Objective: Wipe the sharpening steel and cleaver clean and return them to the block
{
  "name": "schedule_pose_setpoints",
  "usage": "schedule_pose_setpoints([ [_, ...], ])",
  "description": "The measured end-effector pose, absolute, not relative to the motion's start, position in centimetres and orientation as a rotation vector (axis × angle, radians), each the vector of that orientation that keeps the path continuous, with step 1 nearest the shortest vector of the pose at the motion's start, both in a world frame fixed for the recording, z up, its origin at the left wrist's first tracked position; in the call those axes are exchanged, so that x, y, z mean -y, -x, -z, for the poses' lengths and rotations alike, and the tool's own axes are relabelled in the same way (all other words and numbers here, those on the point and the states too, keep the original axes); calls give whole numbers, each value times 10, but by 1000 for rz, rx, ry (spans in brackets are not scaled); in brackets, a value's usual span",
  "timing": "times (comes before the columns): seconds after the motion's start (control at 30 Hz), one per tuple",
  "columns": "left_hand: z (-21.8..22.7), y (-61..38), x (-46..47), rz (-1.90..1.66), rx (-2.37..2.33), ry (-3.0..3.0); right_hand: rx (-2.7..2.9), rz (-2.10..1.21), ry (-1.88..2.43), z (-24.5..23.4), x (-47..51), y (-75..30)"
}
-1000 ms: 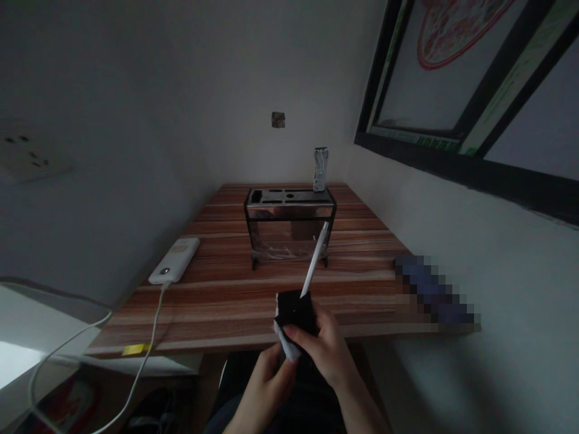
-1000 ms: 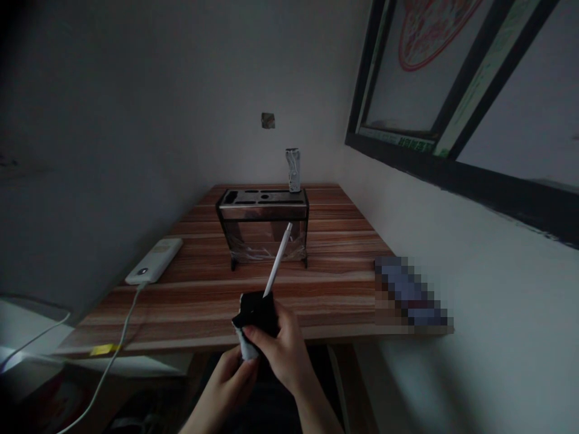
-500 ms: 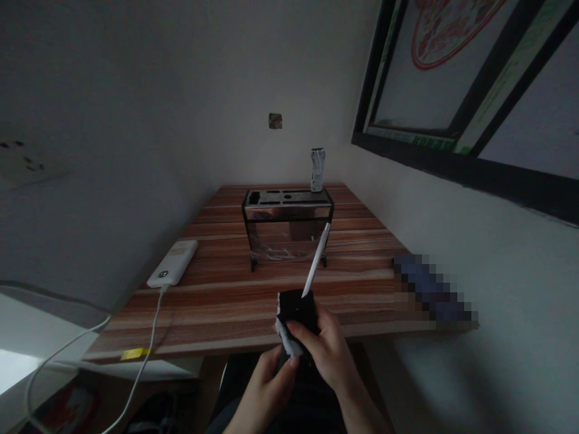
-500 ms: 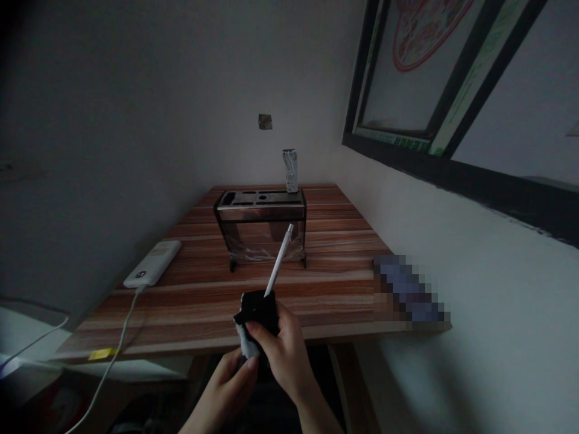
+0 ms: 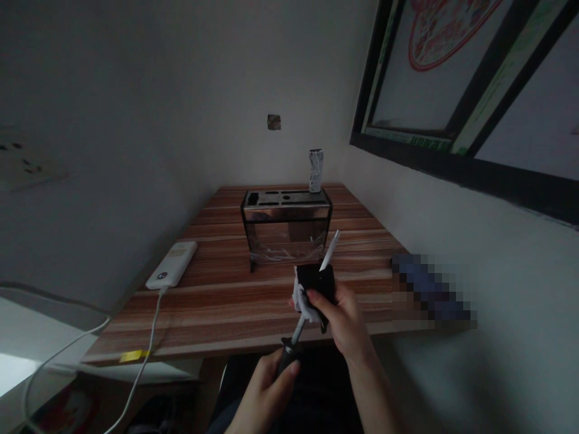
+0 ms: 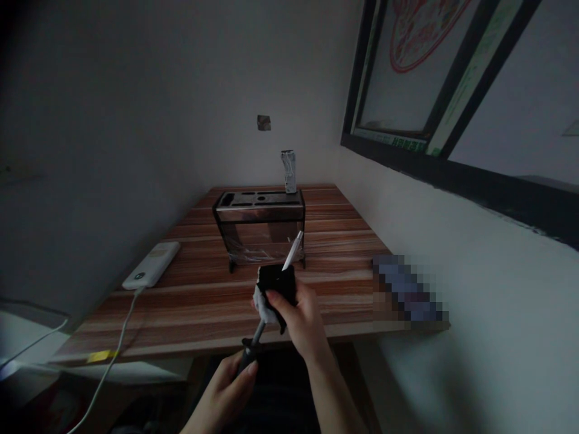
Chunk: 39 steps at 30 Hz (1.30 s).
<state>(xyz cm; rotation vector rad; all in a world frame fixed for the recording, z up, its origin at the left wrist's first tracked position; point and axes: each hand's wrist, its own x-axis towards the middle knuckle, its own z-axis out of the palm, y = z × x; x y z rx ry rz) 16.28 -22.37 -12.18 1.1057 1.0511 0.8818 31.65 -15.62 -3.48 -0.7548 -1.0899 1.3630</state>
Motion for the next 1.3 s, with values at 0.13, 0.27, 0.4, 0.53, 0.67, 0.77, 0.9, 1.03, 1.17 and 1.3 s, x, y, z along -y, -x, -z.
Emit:
schedule_pose_setpoints([
  [0.13, 115, -161, 225, -830, -1073, -1187, 1020, -1331, 722, 25, 146, -324],
  [0.27, 110, -160, 227, -804, -1057, -1241, 948, -1264, 689, 10, 138, -330],
  [0.4, 112, -158, 229, -816, -1072, -1284, 885, -1194, 670, -1, 132, -332],
  [0.53, 120, -153, 232, -842, -1132, -1285, 824, -1132, 666, -4, 127, -332],
  [0.67, 119, -149, 232, -844, -1135, -1326, 780, -1091, 673, -3, 123, -332],
  [0.77, 108, -150, 224, -842, -1075, -1396, 742, -1078, 667, -5, 121, -332],
  [0.9, 95, -152, 200, -844, -1025, -1386, 824, -1111, 668, -5, 121, -327],
  [1.03, 93, -159, 175, -901, -982, -1324, 963, -1106, 700, 6, 118, -318],
  [1.17, 95, -164, 163, -908, -887, -1219, 1124, -1092, 813, 23, 117, -310],
  [1.3, 92, -164, 155, -935, -867, -1205, 1232, -1067, 953, 37, 123, -300],
])
